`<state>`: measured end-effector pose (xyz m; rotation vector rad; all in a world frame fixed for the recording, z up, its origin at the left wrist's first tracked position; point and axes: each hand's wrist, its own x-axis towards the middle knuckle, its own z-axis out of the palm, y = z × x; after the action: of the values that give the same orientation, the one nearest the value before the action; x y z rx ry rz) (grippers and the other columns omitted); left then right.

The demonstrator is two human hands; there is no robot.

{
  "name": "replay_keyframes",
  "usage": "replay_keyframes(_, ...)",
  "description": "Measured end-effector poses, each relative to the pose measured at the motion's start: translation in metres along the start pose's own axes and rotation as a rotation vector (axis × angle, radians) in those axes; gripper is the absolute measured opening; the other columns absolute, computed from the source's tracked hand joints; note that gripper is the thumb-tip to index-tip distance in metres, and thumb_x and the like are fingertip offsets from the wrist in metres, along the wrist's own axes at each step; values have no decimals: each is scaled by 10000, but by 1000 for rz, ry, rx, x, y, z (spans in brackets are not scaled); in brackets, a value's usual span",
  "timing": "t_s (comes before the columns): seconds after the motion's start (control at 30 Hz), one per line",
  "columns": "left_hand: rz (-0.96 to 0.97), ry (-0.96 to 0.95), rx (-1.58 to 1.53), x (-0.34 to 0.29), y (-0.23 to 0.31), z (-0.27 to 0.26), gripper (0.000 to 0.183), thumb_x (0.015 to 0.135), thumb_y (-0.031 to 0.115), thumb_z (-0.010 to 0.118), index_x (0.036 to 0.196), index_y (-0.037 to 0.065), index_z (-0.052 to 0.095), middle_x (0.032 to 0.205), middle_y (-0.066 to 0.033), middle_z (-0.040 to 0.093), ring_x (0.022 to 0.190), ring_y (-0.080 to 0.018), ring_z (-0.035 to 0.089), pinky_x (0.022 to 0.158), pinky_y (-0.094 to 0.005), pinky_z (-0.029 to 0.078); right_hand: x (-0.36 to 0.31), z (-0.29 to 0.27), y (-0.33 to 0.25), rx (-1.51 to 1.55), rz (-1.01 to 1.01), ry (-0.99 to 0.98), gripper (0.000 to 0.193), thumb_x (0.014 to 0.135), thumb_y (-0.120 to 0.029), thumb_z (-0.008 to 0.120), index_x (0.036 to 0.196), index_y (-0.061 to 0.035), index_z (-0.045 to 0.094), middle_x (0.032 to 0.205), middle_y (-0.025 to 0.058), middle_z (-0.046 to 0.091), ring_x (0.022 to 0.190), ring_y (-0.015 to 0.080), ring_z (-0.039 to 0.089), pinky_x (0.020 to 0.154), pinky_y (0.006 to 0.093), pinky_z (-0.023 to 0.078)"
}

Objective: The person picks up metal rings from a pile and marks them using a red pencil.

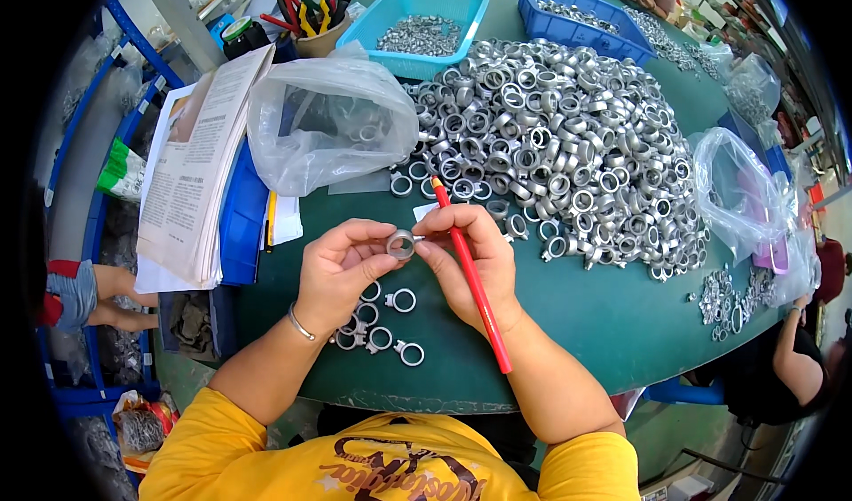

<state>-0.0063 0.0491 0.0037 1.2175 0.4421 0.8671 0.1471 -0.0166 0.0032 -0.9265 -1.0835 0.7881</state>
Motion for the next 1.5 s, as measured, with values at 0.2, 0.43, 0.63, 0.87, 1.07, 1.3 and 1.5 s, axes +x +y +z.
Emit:
replay_keyframes(0.2,29,-3,35,-1,-3,-3,246,765,-110,597,1002,-49,565,988,-87,564,904,-154,590,811,-252,494,-2,-1,2,-25,-25,-12,286,756,139,581,976,-18,486,951,82,560,891,147,569,796,271,477)
replay_keyframes(0.43,133,6,68,0,-4,-2,212,759,-115,600,959,-48,577,1041,-101,527,925,-153,572,810,-248,496,-2,2,2,29,-20,16,296,754,146,578,986,-16,488,972,99,567,914,163,575,789,270,479)
replay_keyframes(0.63,129,-20,108,1,-2,-8,211,754,-116,607,951,-46,575,1070,-103,512,941,-164,568,831,-262,493,0,0,0,-7,-6,18,313,749,136,594,995,-20,478,989,118,573,915,166,579,776,263,483)
replay_keyframes(0.87,158,26,-7,0,1,2,296,763,-125,588,1043,-44,532,1036,-106,537,951,-179,578,854,-279,490,0,2,-2,46,0,-1,351,732,118,631,1005,-26,462,1009,126,567,894,169,577,775,270,488)
replay_keyframes(1.07,-163,-8,-34,-2,3,-3,319,765,-124,588,1070,-55,526,1048,-106,548,910,-178,593,806,-282,508,-2,1,1,69,-60,-10,373,724,130,631,1012,-25,452,1022,128,541,881,166,575,788,282,490)
replay_keyframes(1.3,-17,-17,-31,0,-4,-3,296,771,-112,591,1057,-57,537,1007,-98,557,895,-170,594,791,-277,513,-3,7,-1,24,-67,16,361,731,139,613,1007,-30,454,996,110,551,849,144,575,744,256,484)
replay_keyframes(1.5,26,17,29,0,-1,-2,269,772,-111,589,1032,-60,547,1001,-105,550,896,-175,592,807,-277,510,-3,3,-4,-46,-63,-8,316,750,109,616,990,-26,463,941,85,573,820,119,577,695,223,466)
